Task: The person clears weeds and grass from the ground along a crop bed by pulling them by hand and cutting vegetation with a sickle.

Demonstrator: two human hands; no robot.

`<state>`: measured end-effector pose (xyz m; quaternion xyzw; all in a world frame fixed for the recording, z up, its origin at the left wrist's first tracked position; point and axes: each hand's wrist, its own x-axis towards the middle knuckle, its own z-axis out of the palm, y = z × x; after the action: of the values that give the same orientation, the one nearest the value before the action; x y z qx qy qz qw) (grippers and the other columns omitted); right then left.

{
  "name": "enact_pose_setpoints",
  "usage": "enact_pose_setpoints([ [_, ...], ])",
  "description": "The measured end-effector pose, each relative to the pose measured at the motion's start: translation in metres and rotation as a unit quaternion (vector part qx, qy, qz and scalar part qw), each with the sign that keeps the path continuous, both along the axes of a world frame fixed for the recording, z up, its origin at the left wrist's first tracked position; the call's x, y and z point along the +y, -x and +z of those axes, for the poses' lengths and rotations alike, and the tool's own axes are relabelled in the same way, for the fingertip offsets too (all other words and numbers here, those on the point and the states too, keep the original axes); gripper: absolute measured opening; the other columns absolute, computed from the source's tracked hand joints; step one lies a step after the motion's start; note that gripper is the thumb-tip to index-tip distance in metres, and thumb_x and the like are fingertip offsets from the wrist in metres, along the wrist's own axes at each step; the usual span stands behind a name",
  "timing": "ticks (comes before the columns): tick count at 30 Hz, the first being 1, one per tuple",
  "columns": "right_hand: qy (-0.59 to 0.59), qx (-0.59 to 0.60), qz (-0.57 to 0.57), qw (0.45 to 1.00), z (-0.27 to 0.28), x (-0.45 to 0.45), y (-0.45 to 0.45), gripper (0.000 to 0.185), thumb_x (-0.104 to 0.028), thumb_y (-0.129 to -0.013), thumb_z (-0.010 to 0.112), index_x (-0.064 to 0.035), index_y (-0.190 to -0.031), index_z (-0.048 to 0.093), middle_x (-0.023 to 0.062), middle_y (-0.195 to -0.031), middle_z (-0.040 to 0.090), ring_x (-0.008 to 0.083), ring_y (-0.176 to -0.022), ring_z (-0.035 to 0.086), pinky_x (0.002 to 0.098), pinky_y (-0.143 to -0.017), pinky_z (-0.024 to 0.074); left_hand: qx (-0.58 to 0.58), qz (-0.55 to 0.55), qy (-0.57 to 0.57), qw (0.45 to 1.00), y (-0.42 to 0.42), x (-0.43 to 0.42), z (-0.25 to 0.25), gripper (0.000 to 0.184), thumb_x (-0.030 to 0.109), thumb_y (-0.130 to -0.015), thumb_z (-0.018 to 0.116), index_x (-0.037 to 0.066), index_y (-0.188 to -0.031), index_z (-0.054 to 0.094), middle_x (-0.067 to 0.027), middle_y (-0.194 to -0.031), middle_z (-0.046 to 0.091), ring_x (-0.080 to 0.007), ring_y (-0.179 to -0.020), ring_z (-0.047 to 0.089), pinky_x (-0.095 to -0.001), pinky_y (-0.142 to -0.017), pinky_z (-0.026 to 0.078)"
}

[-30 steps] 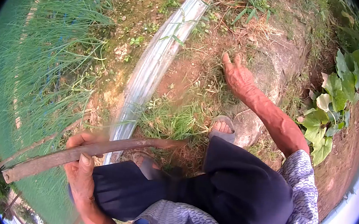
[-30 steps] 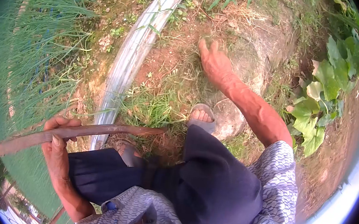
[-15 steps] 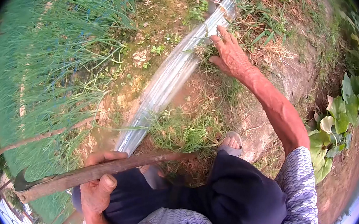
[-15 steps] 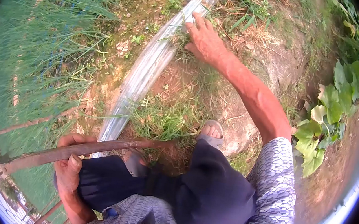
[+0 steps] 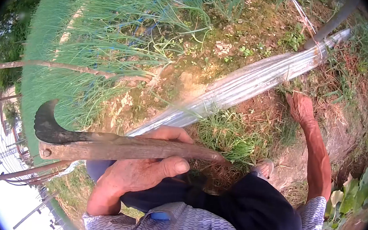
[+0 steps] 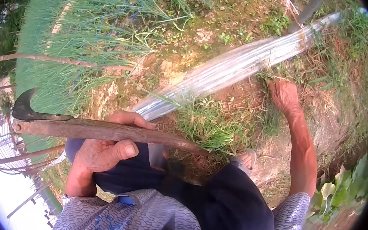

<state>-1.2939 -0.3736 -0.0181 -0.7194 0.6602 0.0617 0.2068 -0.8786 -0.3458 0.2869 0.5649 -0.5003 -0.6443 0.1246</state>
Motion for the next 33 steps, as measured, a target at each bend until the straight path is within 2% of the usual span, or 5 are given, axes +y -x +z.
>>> enact_pose_setpoints([
  [5, -0.155, -0.266, -0.342, 0.888, -0.012, 0.082, -0.045, 0.085, -0.056, -0.09, 0.055, 0.0142, -0.134, 0.036, 0.0238, -0.133, 0.046, 0.0268, -0.123, 0.044, 0.0351, -0.103, 0.0337, -0.015, -0.073, 0.059, 0.996, -0.01, 0.0, 0.004, 0.045, 0.035, -0.085, 0.071, 0.002, -0.114, 0.059, -0.0066, -0.101, 0.064, -0.0166, -0.089, 0.061, -0.0319, -0.081, 0.048],
  [12, -0.376, -0.409, -0.078, 0.828, 0.106, 0.166, -0.151, 0.026, -0.021, -0.083, 0.066, 0.0011, -0.082, 0.053, 0.0187, -0.073, 0.056, 0.0259, -0.066, 0.053, 0.0406, -0.063, 0.0444, -0.068, -0.194, 0.176, 0.963, -0.03, 0.017, -0.013, 0.046, 0.05, -0.089, 0.058, 0.005, -0.1, 0.063, -0.0137, -0.086, 0.063, -0.0283, -0.08, 0.062, -0.0384, -0.07, 0.048],
  [17, -0.077, -0.239, 0.092, 0.964, 0.043, 0.126, -0.103, 0.033, -0.03, -0.086, 0.068, 0.0006, -0.096, 0.059, 0.0141, -0.079, 0.062, 0.0194, -0.071, 0.058, 0.0413, -0.062, 0.0457, -0.003, -0.072, 0.383, 0.921, -0.041, 0.027, -0.019, 0.057, 0.056, -0.084, 0.06, 0.0, -0.086, 0.066, -0.0183, -0.069, 0.062, -0.0387, -0.077, 0.063, -0.0458, -0.068, 0.048],
  [20, -0.117, -0.181, -0.195, 0.957, 0.073, 0.087, -0.105, 0.04, -0.034, -0.085, 0.069, 0.0021, -0.097, 0.059, 0.0103, -0.077, 0.062, 0.0196, -0.07, 0.057, 0.0407, -0.064, 0.0454, 0.043, -0.038, 0.323, 0.945, -0.055, 0.031, 0.004, 0.054, 0.055, -0.083, 0.062, 0.001, -0.078, 0.062, -0.0177, -0.07, 0.06, -0.0376, -0.07, 0.061, -0.045, -0.062, 0.047],
  [33, -0.123, -0.17, -0.119, 0.971, 0.179, 0.042, -0.155, 0.037, -0.034, -0.084, 0.07, -0.0007, -0.093, 0.057, 0.0061, -0.074, 0.056, 0.0166, -0.067, 0.051, 0.0362, -0.061, 0.0422, 0.167, 0.141, 0.355, 0.909, -0.067, 0.031, -0.004, 0.033, 0.027, -0.071, 0.069, 0.0, -0.069, 0.05, -0.0207, -0.067, 0.054, -0.0401, -0.063, 0.056, -0.0464, -0.054, 0.039],
])
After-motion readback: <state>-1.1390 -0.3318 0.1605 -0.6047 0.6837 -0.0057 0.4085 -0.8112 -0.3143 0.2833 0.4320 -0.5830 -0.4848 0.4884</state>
